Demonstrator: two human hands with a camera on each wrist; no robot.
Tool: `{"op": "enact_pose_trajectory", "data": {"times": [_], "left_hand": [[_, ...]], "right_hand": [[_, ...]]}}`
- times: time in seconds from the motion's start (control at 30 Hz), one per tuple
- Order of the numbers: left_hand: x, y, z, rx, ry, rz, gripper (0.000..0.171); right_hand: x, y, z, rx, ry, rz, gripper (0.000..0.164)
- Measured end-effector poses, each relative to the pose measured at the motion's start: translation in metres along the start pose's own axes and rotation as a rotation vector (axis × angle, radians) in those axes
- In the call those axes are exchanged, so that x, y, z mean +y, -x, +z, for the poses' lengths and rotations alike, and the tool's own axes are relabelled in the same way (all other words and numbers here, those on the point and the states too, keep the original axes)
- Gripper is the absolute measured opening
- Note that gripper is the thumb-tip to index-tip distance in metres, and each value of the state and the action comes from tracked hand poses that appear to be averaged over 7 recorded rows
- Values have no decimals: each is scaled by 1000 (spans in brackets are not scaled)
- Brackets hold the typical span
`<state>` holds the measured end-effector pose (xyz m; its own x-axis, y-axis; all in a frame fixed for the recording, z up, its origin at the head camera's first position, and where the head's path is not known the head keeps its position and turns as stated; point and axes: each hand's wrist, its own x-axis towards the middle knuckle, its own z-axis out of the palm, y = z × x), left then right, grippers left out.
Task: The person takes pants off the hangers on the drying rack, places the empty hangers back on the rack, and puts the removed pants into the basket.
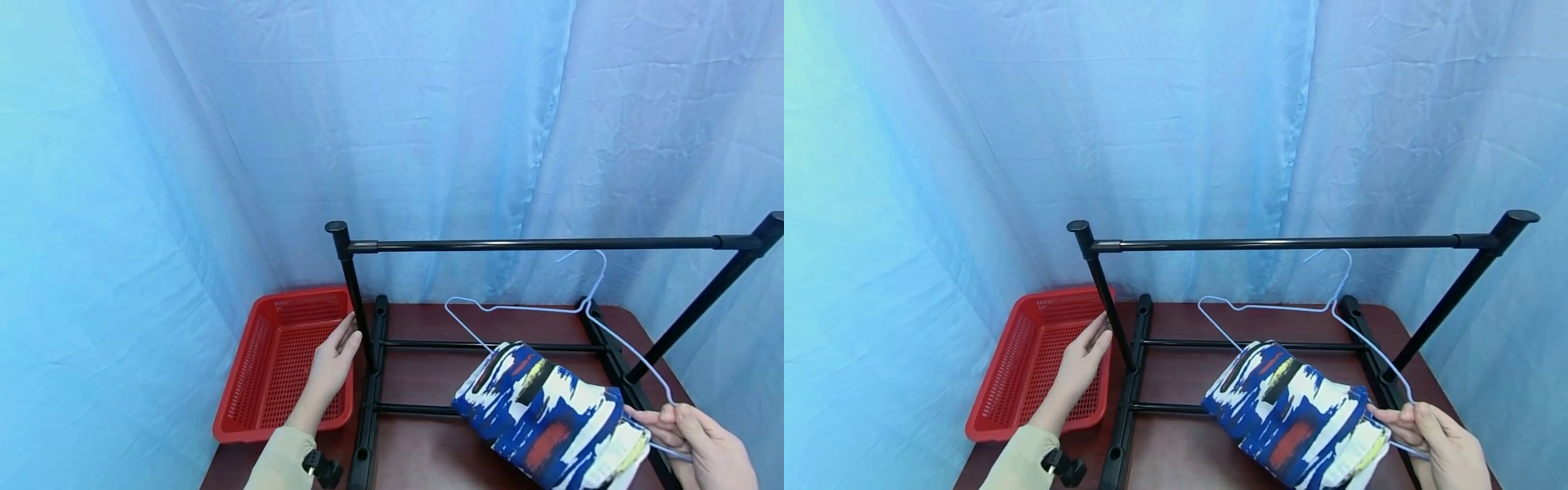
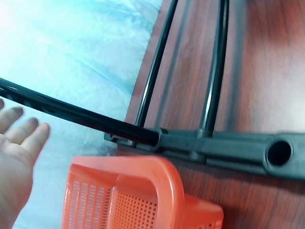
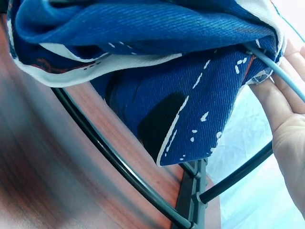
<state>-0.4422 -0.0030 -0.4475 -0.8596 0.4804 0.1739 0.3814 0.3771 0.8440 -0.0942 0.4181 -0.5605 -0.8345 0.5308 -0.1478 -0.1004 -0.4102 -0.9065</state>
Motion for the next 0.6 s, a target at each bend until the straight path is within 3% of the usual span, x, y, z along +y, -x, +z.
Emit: {"op": "enact_pose_trajectory", "data": {"times": [0.1,0.37,0.43,0.6], "left_hand": [[-6,12,-2,20,-85,143,51],[-10,23,-8,38,-469,645,58],[-9,23,-7,24,-535,730,60],[-5,24,-2,-68,-645,847,65]], "right_hand": [[0,0,0,-21,-57,-25,38],[1,-1,1,-3,-103,-40,35],[1,-1,1,2,-103,-37,35],[0,-1,1,9,-121,-18,34]]}}
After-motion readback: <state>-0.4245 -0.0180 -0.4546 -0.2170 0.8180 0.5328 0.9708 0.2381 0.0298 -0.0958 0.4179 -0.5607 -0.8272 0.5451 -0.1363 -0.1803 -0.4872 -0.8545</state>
